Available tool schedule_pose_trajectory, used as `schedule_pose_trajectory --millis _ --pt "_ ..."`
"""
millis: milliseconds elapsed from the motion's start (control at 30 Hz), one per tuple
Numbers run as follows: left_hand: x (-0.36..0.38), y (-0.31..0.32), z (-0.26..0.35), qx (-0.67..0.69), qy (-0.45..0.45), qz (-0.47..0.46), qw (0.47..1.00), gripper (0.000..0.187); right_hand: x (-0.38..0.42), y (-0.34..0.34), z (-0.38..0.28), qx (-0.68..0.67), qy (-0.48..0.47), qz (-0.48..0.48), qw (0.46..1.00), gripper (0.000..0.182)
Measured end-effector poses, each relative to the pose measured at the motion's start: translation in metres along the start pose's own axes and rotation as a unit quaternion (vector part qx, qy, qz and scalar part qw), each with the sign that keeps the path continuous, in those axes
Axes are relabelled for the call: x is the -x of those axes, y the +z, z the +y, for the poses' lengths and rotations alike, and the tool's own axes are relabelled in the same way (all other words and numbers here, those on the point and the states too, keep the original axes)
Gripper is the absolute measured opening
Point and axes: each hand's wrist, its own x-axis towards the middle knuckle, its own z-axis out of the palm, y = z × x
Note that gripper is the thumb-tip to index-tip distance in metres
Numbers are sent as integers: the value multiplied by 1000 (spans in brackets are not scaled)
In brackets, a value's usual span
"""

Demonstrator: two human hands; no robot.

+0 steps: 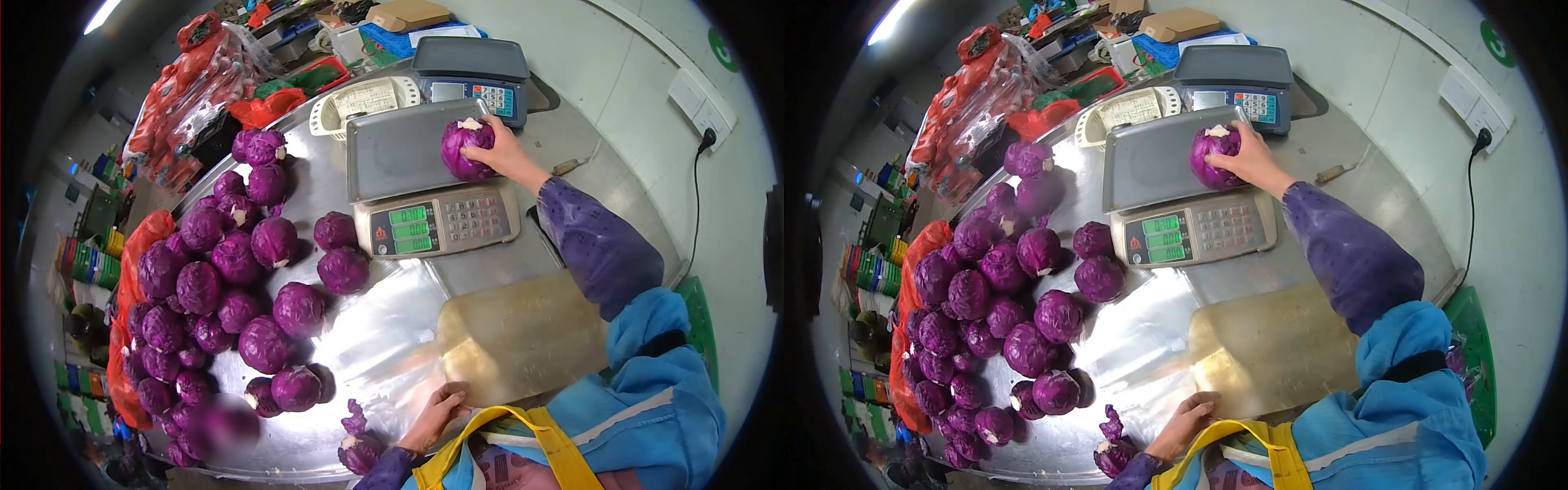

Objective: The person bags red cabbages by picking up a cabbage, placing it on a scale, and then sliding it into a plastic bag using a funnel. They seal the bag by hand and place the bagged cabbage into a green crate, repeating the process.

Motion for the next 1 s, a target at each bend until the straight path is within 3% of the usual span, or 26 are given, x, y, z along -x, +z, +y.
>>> schedule_pose_trajectory --millis 167,233,333,433,567,600,667,733,800,833,900,933,1000 --pt "-8 -6 -12 86 27 -53 994 41 19 -13 -15 -79 53 13 995 70" --pt "-8 -6 -17 91 34 -65 993 46 55 -30 -33 -236 120 34 964 66" --pt "-5 -5 -20 112 38 -102 988 63 123 -59 -32 -298 115 18 947 64" --pt "-7 -2 -25 102 28 -107 989 73 210 -82 -18 -208 79 11 975 66" --pt "-11 -1 -34 72 34 -114 990 77 312 -74 7 -186 146 39 971 71" --pt "-11 1 -35 64 24 -119 990 77 328 -71 11 -182 155 36 970 72" --pt "-9 6 -34 40 28 -81 995 77 348 -77 19 -74 74 15 994 74" --pt "-7 7 -28 2 38 -75 996 67 347 -97 5 -88 91 -15 992 74" --pt "-14 11 -20 35 71 -37 996 50 338 -123 7 -13 133 -141 981 71" --pt "-11 20 -10 33 67 -27 997 42 340 -129 21 47 134 -89 986 68" --pt "-26 9 -5 11 73 -10 997 42 338 -153 39 90 260 -23 961 67" --pt "-31 8 -3 -7 81 6 997 41 340 -163 52 89 259 -22 961 67" --pt "-36 15 1 5 89 21 996 44 343 -172 77 271 391 -116 872 62"
